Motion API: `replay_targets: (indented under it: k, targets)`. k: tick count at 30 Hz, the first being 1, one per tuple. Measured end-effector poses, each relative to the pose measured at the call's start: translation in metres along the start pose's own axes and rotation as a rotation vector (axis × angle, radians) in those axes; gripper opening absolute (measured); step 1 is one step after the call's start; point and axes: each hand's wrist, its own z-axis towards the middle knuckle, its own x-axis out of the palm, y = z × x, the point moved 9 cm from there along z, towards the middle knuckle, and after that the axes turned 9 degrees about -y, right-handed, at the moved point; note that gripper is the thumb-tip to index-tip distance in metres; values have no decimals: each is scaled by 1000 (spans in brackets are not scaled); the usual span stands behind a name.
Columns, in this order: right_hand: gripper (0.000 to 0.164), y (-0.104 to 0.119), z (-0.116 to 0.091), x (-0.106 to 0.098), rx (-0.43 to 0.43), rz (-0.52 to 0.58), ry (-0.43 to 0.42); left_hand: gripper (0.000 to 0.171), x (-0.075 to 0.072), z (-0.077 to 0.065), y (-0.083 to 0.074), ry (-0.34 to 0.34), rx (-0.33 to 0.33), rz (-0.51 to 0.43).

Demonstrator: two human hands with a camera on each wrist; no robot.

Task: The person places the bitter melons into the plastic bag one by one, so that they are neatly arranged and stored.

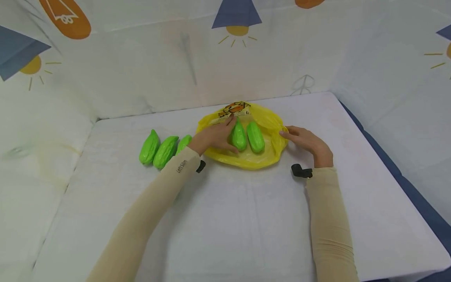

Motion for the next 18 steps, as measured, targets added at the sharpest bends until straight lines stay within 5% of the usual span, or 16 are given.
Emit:
replay_targets:
  k: [18]
  targets:
    - [96,5,-2,1,-2,13,21,125,-17,-30,10,-73,65,43]
